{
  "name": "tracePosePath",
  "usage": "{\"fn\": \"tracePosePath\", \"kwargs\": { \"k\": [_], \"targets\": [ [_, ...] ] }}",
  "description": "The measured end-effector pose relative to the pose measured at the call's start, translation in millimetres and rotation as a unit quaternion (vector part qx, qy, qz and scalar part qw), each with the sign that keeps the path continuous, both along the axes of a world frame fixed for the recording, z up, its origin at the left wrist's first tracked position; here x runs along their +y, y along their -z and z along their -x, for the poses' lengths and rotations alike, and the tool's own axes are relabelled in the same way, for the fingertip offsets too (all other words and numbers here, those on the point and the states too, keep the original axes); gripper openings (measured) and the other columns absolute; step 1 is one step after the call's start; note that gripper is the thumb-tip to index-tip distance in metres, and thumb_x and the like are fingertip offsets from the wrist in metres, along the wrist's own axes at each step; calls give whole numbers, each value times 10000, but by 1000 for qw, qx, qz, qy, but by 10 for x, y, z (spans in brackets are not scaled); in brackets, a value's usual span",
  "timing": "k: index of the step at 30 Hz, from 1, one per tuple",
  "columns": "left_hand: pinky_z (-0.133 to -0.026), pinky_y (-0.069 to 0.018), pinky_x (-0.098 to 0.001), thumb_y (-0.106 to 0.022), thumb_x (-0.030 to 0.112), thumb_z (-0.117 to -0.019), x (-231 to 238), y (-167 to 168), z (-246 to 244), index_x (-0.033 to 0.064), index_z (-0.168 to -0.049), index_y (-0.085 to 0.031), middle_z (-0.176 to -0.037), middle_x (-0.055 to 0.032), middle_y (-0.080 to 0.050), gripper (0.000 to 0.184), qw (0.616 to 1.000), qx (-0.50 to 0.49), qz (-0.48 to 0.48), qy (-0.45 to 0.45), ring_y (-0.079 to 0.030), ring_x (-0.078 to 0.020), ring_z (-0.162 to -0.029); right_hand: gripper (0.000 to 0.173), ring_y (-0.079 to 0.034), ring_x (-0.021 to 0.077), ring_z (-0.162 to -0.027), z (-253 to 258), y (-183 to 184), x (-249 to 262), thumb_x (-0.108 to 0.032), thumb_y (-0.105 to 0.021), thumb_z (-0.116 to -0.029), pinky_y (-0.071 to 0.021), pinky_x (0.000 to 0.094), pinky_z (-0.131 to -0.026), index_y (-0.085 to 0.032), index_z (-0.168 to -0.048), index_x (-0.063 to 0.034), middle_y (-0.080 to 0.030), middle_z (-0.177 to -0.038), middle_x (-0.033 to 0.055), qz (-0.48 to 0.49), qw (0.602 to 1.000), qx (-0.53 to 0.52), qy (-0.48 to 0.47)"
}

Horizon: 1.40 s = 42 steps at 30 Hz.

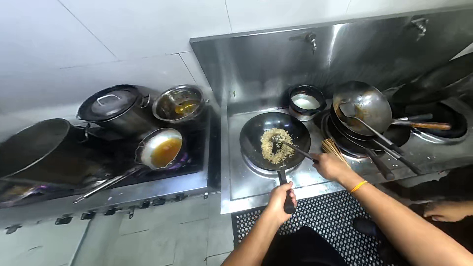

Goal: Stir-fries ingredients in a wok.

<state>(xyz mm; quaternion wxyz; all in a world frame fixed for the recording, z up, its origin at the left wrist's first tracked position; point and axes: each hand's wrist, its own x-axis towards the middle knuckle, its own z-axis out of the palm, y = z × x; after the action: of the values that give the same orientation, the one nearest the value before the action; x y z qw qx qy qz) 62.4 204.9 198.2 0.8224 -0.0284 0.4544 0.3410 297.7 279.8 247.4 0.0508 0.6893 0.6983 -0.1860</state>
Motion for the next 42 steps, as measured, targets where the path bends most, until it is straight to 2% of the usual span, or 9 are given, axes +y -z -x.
{"fn": "tracePosePath", "kwargs": {
  "k": [7,10,16,24,29,32,36,39,42],
  "targets": [
    [-449,-543,-281,-612,236,-1029,16,246,152,78,-1197,-533,-793,-65,-578,244,1000,-13,4,10,-579,-145,-519,182,-702,297,-789,526,-1428,396,-360,-744,-820,-551,584,-601,-755,-1001,-342,-720,-868,40,60,976,-202,-60],
    [-466,-551,-297,-608,241,-1034,28,281,150,88,-1243,-518,-806,-72,-581,274,1000,-10,-2,25,-590,-161,-539,147,-707,354,-830,829,-1043,739,-271,-713,-871,-566,594,-622,-703,-985,-179,-705,-917,122,67,976,-200,-47],
    [-490,-567,-311,-639,279,-1020,47,407,235,105,-1302,-499,-827,-86,-601,360,999,-31,0,36,-621,-179,-570,237,-697,318,-872,994,-1476,1217,-409,-771,-790,-551,616,-654,-738,-1009,-324,-717,-939,48,97,951,-267,-124],
    [-592,-615,-373,-641,330,-1025,87,366,325,100,-1354,-485,-903,-138,-658,431,997,-31,-9,70,-684,-240,-664,212,-708,296,-894,739,-1250,1001,-409,-722,-850,-570,596,-681,-734,-1051,-344,-727,-969,40,79,964,-241,-74],
    [-662,-629,-424,-608,335,-1042,122,354,315,109,-1369,-463,-955,-158,-673,423,996,-30,0,83,-709,-275,-738,241,-704,378,-876,669,-871,825,-355,-674,-886,-559,610,-666,-713,-1051,-183,-712,-953,140,18,977,-204,49],
    [-643,-621,-411,-605,331,-1045,111,336,302,104,-1363,-462,-934,-154,-670,415,996,-15,2,86,-698,-264,-714,309,-712,318,-931,634,-283,801,-422,-637,-940,-577,601,-804,-711,-1189,-254,-734,-1020,92,44,997,-51,24],
    [-624,-618,-399,-608,335,-1043,93,388,318,108,-1361,-471,-937,-157,-670,415,996,-21,-1,86,-695,-262,-698,285,-711,255,-932,435,-899,752,-457,-673,-931,-575,595,-800,-732,-1200,-384,-747,-1035,17,119,987,-98,-41],
    [-514,-573,-329,-600,325,-1042,78,337,237,113,-1292,-503,-820,-101,-613,342,998,-15,20,59,-631,-194,-585,234,-703,341,-945,531,-1001,701,-435,-681,-887,-559,631,-737,-738,-1046,-273,-727,-997,91,85,980,-178,38],
    [-487,-554,-318,-602,347,-1041,67,294,123,122,-1254,-491,-785,-79,-575,329,998,-16,33,52,-592,-177,-542,313,-707,352,-930,640,-318,701,-432,-642,-937,-568,616,-776,-717,-1129,-196,-724,-1000,131,42,994,-73,68]
  ]
}}
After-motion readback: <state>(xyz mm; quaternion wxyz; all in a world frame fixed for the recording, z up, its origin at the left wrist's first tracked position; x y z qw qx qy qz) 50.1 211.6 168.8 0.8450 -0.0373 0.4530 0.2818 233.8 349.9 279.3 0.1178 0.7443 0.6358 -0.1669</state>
